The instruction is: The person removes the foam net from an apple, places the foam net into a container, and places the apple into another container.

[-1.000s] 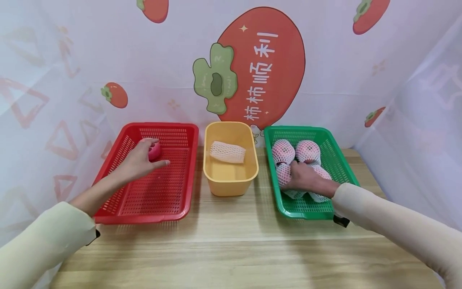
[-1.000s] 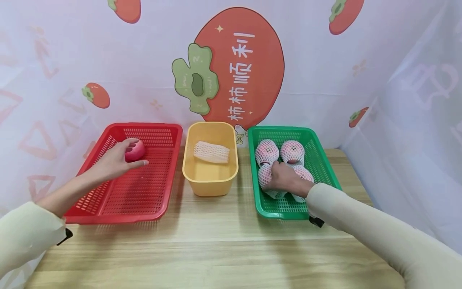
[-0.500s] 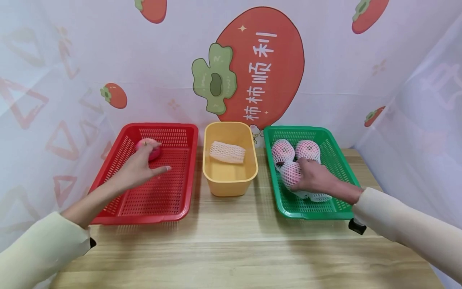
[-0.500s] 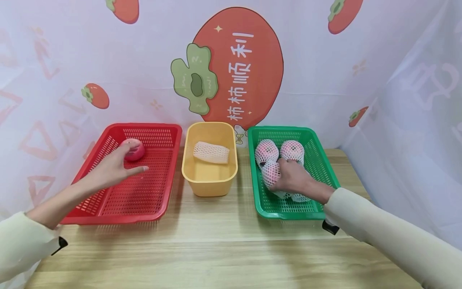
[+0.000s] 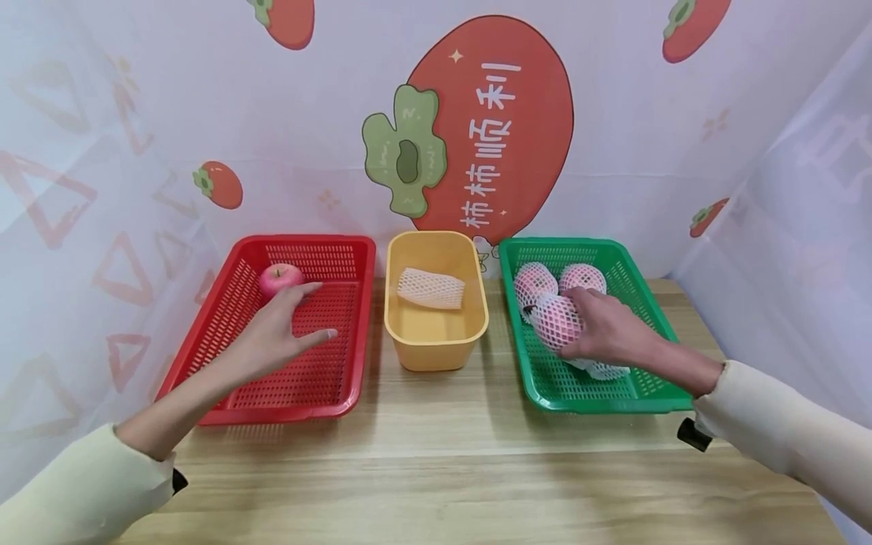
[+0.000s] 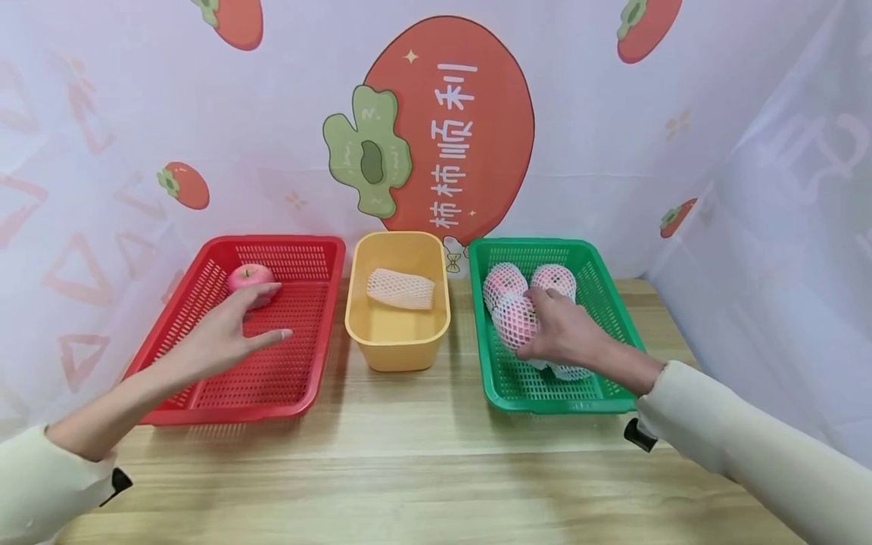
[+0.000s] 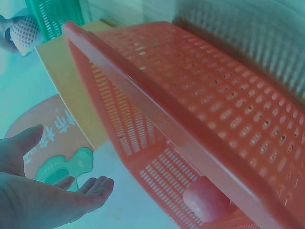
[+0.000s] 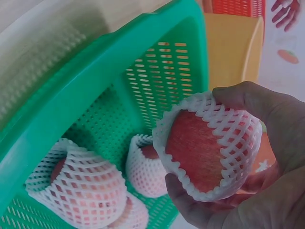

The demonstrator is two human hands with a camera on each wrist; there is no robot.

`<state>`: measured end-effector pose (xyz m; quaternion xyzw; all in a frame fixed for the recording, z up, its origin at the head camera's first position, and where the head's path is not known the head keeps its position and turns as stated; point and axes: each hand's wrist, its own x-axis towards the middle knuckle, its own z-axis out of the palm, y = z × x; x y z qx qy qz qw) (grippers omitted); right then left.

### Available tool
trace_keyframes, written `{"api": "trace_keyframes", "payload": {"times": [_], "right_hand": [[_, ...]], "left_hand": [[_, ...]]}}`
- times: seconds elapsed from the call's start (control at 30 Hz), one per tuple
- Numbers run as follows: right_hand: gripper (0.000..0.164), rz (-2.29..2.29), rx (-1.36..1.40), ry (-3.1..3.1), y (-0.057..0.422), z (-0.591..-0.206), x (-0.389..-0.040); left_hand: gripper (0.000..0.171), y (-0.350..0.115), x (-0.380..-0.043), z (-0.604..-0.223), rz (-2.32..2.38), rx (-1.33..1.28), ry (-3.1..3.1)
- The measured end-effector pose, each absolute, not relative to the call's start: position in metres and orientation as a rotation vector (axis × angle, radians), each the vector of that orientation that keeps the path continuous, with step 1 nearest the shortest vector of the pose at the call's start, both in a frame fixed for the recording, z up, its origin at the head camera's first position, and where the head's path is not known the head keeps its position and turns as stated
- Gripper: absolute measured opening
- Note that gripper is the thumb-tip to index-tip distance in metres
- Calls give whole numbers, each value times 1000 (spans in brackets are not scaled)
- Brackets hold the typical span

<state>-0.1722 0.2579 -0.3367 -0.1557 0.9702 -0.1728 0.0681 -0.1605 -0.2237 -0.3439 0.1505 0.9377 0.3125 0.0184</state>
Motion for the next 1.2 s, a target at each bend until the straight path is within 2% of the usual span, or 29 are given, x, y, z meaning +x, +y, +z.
{"api": "trace_keyframes", "payload": {"times": [0.5, 0.73, 0.9, 1.2], "right_hand": [[88, -623, -616, 2944, 235, -324, -141], [92, -616, -735, 2945, 219, -326, -124], [89, -632, -803, 2915, 209, -327, -115], [92, -653, -803, 2810, 193, -327, -102]], "left_hand": [[81, -200, -127, -342, 1052, 533, 2865], [80, -190, -116, -343, 1078, 546, 2845], [78, -180, -106, -345, 1102, 611, 2823], [70, -163, -88, -351, 1137, 688, 2781]]}}
